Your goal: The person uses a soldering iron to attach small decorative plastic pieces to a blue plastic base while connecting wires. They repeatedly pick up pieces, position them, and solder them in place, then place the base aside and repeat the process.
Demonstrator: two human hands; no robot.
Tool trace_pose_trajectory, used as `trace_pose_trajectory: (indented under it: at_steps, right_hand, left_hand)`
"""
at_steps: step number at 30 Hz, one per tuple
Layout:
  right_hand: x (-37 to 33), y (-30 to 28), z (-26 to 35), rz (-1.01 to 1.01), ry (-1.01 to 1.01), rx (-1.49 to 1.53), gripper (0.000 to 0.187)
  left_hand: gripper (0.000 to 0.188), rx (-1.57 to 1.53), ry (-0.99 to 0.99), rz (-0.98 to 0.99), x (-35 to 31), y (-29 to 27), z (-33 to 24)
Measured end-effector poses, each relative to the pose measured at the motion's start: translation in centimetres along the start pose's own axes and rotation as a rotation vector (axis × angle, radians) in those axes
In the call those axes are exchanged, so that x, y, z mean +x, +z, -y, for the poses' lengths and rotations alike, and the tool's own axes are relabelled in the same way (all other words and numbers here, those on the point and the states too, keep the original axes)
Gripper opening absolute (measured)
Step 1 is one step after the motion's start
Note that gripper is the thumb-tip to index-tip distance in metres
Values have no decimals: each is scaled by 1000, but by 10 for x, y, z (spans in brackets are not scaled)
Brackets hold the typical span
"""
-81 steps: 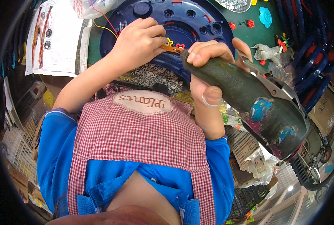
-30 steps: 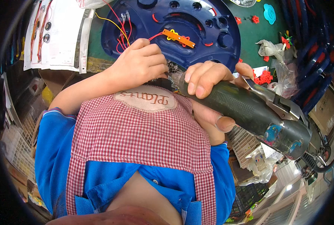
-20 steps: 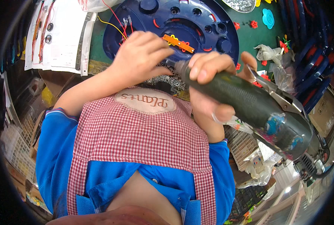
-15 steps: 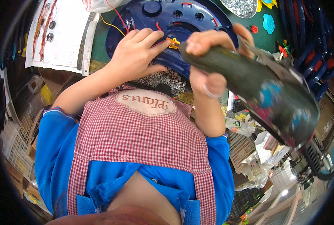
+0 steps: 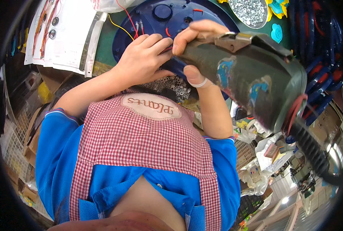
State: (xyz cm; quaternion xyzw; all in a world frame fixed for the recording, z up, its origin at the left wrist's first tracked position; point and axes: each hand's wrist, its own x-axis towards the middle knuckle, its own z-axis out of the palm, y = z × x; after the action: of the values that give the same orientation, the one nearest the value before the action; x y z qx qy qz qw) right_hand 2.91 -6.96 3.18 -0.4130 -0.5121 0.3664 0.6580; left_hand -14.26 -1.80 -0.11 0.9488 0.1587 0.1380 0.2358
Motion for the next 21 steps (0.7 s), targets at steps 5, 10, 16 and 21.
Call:
trace_pose_trajectory:
  at_steps: [5, 10, 16, 21]
  right_hand:
    - [7, -17, -11, 9, 64, 191, 82]
    - [16, -17, -11, 129, 148, 245, 85]
    - [17, -15, -8, 136, 115, 227, 90]
    - [7, -3, 13, -111, -106, 152, 91]
  left_hand:
    - [53, 44, 42, -124, 1, 3, 1]
    - [58, 26, 16, -76, -2, 2, 0]
    - [60, -80, -49, -82, 3, -4, 2]
    - [45, 17, 16, -327, 16, -36, 27]
